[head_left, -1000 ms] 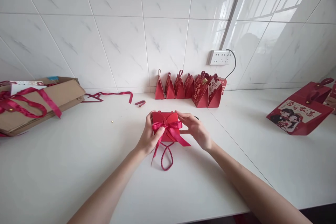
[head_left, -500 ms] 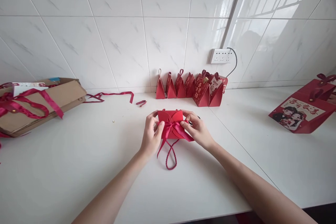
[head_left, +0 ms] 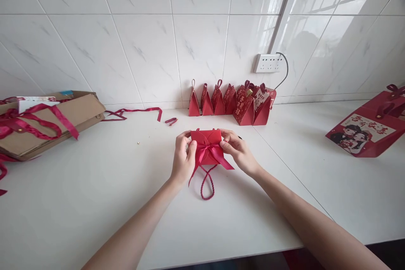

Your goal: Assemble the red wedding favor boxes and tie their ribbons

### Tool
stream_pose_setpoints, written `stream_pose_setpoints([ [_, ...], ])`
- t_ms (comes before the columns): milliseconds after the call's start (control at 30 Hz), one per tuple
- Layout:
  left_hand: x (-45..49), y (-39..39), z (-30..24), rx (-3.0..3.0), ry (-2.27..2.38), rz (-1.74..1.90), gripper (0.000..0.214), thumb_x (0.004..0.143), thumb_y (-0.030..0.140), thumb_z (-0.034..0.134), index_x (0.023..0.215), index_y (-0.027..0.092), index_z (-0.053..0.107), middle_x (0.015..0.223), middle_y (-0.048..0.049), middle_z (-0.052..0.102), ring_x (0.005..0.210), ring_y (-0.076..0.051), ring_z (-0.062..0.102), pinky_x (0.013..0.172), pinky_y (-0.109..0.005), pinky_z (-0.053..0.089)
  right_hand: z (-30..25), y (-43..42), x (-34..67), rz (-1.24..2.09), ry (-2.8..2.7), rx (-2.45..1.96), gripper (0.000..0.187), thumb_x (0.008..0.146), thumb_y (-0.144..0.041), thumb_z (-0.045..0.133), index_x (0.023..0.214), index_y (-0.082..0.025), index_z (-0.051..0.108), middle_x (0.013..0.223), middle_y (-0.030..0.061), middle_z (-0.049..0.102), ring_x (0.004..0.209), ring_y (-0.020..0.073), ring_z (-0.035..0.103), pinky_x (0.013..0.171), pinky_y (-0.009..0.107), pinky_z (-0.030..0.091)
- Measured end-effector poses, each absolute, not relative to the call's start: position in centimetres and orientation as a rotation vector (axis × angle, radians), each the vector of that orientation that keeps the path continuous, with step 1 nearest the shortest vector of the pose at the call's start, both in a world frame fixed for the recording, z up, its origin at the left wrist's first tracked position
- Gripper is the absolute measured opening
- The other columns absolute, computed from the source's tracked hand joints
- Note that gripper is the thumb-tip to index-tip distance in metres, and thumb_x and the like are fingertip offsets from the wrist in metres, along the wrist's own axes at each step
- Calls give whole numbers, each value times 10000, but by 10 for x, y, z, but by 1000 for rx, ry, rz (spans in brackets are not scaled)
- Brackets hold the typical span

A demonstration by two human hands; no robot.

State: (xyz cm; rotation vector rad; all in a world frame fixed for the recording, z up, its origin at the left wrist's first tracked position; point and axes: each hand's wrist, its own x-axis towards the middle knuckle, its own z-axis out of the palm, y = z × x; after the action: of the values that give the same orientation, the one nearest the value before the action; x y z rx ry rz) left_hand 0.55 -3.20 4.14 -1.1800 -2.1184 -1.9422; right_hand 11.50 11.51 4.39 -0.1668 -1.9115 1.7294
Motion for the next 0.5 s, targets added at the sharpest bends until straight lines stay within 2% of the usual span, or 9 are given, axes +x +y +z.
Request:
stream_pose_setpoints([
  [167, 6, -33, 45, -1182, -2146, -2009, 243, 903, 385, 462, 735, 213, 433, 1249, -90, 503, 1192, -226, 496, 860, -352, 495, 40, 116, 114, 1602, -1929, -199, 385, 834, -534, 577, 663, -209, 462, 1290, 80, 491, 1232, 275, 458, 924, 458, 461],
  [300, 3, -33, 45, -1235, -2096, -1995, 248, 887, 397, 488, 730, 213, 434, 1189, -92, 513, 1172, -238, 508, 784, -342, 531, 40, 117, 114, 1570, -1939, -194, 387, 832, -532, 577, 657, -208, 455, 1297, 82, 502, 1231, 281, 454, 875, 431, 478],
  [500, -3, -34, 41, -1301, -2086, -1857, 274, 890, 418, 469, 716, 210, 427, 1102, -101, 523, 1162, -250, 507, 806, -366, 533, 40, 118, 113, 1608, -1935, -207, 398, 833, -526, 573, 641, -201, 446, 1291, 86, 508, 1206, 286, 478, 864, 433, 475],
])
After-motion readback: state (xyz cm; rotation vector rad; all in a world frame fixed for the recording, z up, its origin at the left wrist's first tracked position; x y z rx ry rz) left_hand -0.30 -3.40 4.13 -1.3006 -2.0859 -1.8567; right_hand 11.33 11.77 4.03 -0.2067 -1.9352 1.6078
